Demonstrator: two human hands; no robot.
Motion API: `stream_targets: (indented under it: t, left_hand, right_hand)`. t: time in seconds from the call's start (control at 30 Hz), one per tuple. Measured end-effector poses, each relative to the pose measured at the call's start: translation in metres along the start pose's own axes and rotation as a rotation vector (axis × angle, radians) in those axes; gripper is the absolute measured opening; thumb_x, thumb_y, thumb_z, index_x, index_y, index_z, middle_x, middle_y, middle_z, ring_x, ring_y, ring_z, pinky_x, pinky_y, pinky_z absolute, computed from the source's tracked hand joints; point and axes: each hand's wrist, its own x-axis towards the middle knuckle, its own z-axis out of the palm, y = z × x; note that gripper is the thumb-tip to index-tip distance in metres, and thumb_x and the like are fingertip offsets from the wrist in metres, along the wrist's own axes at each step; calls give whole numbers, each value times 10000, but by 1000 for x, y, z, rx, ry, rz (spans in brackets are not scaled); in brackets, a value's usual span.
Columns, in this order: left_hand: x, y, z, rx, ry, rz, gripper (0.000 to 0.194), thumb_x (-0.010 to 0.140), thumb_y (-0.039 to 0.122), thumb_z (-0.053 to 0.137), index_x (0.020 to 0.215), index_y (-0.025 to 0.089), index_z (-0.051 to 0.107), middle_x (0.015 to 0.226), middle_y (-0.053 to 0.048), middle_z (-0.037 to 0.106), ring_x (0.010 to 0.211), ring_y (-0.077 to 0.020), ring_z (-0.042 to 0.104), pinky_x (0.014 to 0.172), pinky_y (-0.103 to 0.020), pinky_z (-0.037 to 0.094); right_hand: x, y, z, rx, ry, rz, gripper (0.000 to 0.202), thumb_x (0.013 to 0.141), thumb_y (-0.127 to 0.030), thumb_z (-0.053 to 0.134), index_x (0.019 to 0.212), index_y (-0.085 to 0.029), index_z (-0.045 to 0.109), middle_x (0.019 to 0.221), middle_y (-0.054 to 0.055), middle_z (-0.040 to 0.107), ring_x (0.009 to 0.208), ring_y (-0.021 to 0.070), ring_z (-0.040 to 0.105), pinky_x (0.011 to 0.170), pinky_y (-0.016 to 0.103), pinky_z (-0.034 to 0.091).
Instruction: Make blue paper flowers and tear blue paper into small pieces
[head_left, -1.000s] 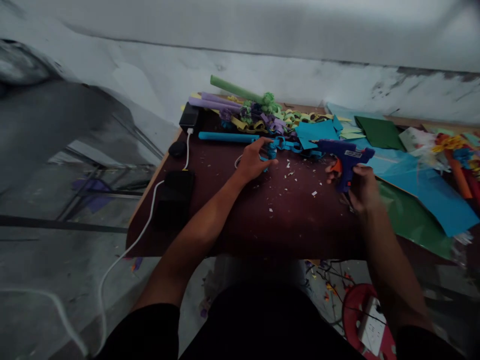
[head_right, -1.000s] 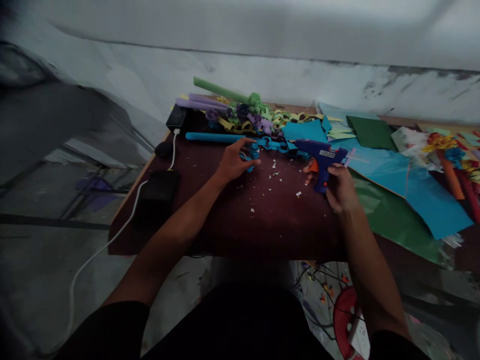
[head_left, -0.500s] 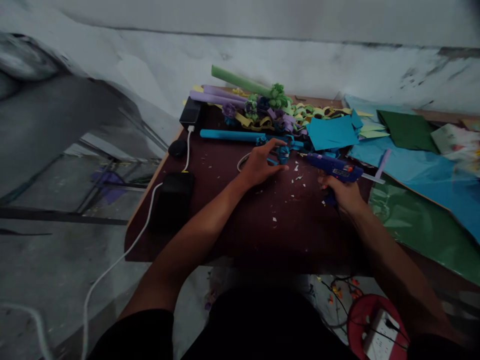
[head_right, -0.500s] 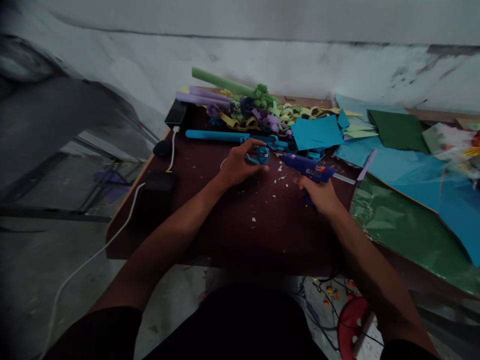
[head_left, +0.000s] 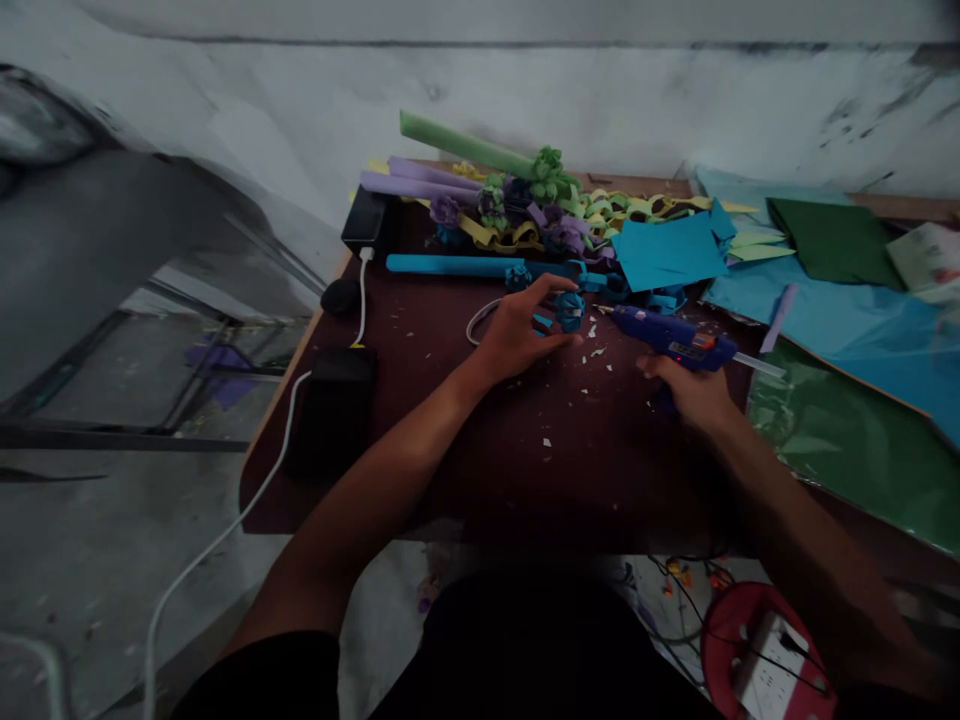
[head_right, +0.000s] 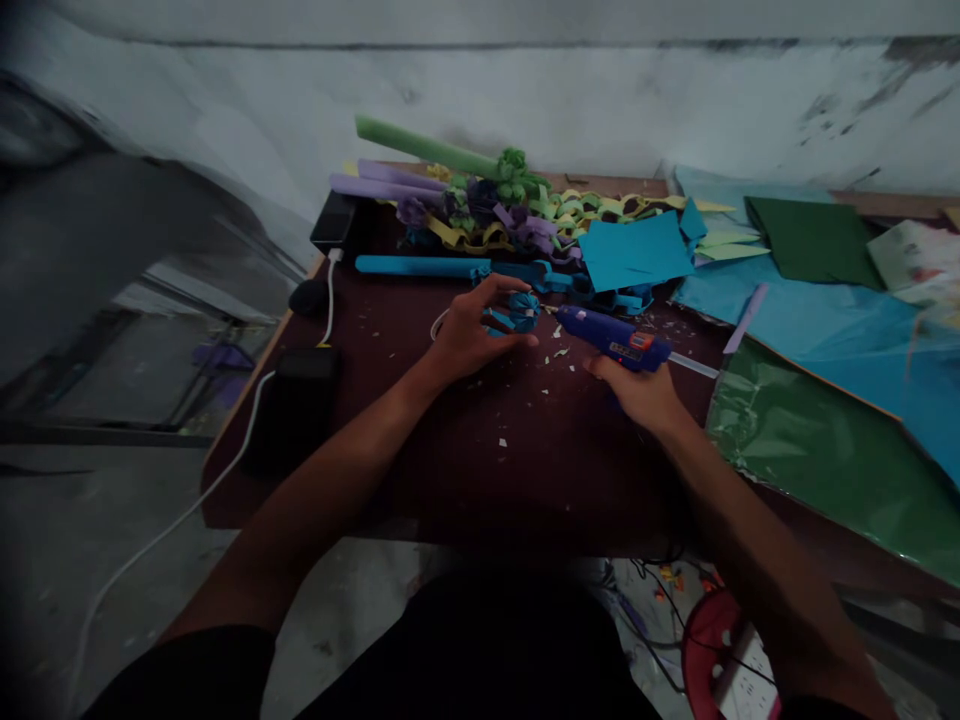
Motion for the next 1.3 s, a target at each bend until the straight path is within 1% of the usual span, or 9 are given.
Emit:
stream_targets:
  t: [0.1,0.17,0.3,0.5,0.67,0.77,0.9,1.1,1.3]
  left_hand:
    - [0,1,0,2,-2,-9,721,911,671,965,1429,243,703,1306,-86,819,1064,-212,829,800,-284,697]
    - [0,1,0,-3,4,-8,717,908,667,967,1427,246,705,1288,-78,818,1050,-208,825,794,-284,695]
    - [0,0,1,-13,18,20,707,926,672,949,1427,236,705,1276,-74,822,994,-184,817,777,-266,688]
    - [0,0,1,7,21,37,704,944,693,931,1429,239,698,1297,-84,827,973,-182,820,754,-264,683]
    - [0,1,1,-7,31,44,712,934,677,948,1440,241,699,1237,-66,820,1000,-190,815,777,-266,687]
    - [0,-1,1,4,34,41,723,926,678,953,1444,242,700,1288,-75,812,1016,-186,810,775,-257,679]
    - [1,-4,3,16,46,69,737,902,671,977,1445,257,700,1300,-80,814,979,-178,808,743,-248,660]
    - [1,-7,4,18,54,95,716,898,624,993,1437,250,706,1278,-83,827,961,-186,821,738,-259,663]
    - [0,-10,5,48,62,125,689,895,487,1017,1468,266,703,1310,-76,826,973,-185,824,727,-254,665]
  right_hand:
    - [-2,0,1,-9,84,62,451,717,-525,1006,663,-268,641,672,0,622,632,172,548,538,330,467]
    - [-2,-1,3,13,71,45,423,731,-541,1010,701,-271,686,708,10,656,658,188,577,558,345,494]
    - [-1,-7,4,30,35,-15,316,754,-481,1010,807,-277,774,802,18,721,754,216,639,639,370,552]
    - [-3,-5,4,-9,81,46,459,728,-553,1002,662,-269,647,671,-2,611,640,176,551,564,346,461]
    - [0,-6,5,24,58,45,357,731,-532,993,768,-282,741,736,7,665,678,196,580,601,366,484]
    - [1,-8,6,14,32,21,314,719,-447,954,717,-280,688,726,8,649,686,195,558,601,359,463]
    - [-1,-13,8,-37,12,37,360,699,-448,869,613,-281,562,645,-1,558,650,179,491,583,347,406]
    - [-2,-20,10,-43,34,63,340,666,-454,872,643,-282,579,669,-5,564,665,182,499,615,363,404]
    - [-3,-10,8,-94,70,81,370,702,-486,850,671,-289,537,667,1,561,650,192,514,600,372,433]
